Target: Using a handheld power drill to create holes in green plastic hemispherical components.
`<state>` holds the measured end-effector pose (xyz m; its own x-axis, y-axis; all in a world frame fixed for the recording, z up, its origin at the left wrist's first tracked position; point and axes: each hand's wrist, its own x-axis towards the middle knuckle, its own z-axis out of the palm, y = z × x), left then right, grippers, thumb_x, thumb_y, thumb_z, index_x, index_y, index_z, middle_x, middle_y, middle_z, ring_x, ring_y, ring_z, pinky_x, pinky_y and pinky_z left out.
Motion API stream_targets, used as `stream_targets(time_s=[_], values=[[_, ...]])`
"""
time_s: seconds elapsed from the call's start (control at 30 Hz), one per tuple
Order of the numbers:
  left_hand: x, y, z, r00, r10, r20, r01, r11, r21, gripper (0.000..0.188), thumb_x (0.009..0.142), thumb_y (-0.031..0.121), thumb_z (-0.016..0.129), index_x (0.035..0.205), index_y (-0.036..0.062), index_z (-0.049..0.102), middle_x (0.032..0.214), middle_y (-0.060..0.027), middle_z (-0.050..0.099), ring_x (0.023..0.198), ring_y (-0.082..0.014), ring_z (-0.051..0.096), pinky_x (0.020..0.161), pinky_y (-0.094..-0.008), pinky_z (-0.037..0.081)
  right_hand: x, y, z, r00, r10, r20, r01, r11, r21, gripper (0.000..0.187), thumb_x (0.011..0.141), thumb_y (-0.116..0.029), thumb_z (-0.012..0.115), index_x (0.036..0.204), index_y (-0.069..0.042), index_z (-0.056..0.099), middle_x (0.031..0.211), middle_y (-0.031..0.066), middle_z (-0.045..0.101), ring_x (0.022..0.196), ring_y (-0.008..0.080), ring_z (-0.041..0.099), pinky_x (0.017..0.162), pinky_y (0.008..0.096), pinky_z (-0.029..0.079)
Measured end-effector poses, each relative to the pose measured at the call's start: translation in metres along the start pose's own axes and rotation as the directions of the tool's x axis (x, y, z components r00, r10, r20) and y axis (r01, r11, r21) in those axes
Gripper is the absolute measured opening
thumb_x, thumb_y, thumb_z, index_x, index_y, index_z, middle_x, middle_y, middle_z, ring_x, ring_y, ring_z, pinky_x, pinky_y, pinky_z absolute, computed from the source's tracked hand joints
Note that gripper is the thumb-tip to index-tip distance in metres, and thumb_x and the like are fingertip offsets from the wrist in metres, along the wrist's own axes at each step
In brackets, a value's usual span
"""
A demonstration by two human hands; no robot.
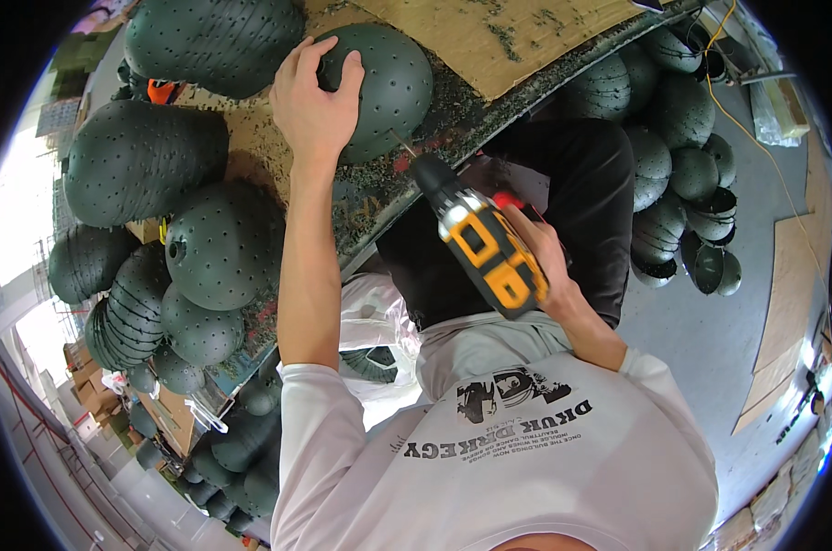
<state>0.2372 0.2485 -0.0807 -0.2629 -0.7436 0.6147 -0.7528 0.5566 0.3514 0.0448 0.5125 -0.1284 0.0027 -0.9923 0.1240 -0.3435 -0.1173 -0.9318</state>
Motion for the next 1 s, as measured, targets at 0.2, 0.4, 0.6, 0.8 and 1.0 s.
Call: stream_targets(time_s=[0.2,0.4,0.6,0.8,1.0], values=[[-0.011,0.0,-0.017,0.946,-0.012,-0.325,-0.007,0.998,-0.056,0.025,0.091,0.02,0.069,0.112,0.0067,0.066,0.121,-0.0123,0.064,0.11,-0.0296,0.06,0.097,-0.0397,0.045,-0.061,0.021,-0.031,0.885,-0.426,-0.19,0.232,0.754,-0.614,0.034,0.09,-0.015,0.07,0.122,-0.004,0.063,0.098,0.008,0.07,0.089,0.0183,0.068,0.086,0.0313,0.053],[-0.092,0.056,-0.069,0.538,-0.795,0.281,0.403,-0.051,-0.914,0.022,0.098,0.017,0.057,0.107,-0.0023,0.057,0.102,-0.0124,0.063,0.096,-0.026,0.06,0.092,-0.0397,0.05,-0.054,0.045,-0.067,0.895,0.443,-0.058,-0.055,0.238,0.97,0.038,0.084,-0.007,0.058,0.121,-0.002,0.049,0.063,0.0004,0.038,0.053,0.0124,0.036,0.055,0.029,0.033],[-0.117,0.103,-0.05,0.346,-0.709,0.615,0.348,-0.511,-0.786,0.054,0.094,0.012,0.061,0.136,-0.0127,0.038,0.138,-0.0284,0.043,0.132,-0.0402,0.047,0.117,-0.0522,0.037,-0.059,0.091,-0.071,0.941,0.335,-0.048,0.074,-0.065,0.995,0.036,0.086,-0.009,0.058,0.121,-0.005,0.05,0.063,-0.0041,0.035,0.054,0.0095,0.034,0.056,0.0277,0.032],[-0.106,0.091,-0.04,0.257,-0.716,0.649,0.23,-0.606,-0.761,0.084,0.095,0.016,0.064,0.153,-0.0091,0.009,0.148,-0.0237,0.032,0.137,-0.0363,0.041,0.115,-0.0459,0.038,-0.066,0.103,-0.08,0.949,0.3,-0.098,0.145,-0.137,0.98,0.037,0.085,-0.007,0.057,0.121,-0.006,0.047,0.063,-0.0038,0.035,0.054,0.0094,0.035,0.055,0.0276,0.033],[-0.09,0.07,-0.024,0.257,-0.872,0.417,0.294,-0.34,-0.893,0.044,0.092,0.024,0.076,0.124,0.0045,0.054,0.11,-0.0045,0.052,0.107,-0.0209,0.053,0.095,-0.0347,0.047,-0.065,0.108,-0.08,0.953,0.282,-0.113,0.165,-0.171,0.971,0.038,0.084,-0.007,0.056,0.121,-0.005,0.047,0.062,-0.0034,0.035,0.052,0.0094,0.034,0.054,0.0278,0.032]])
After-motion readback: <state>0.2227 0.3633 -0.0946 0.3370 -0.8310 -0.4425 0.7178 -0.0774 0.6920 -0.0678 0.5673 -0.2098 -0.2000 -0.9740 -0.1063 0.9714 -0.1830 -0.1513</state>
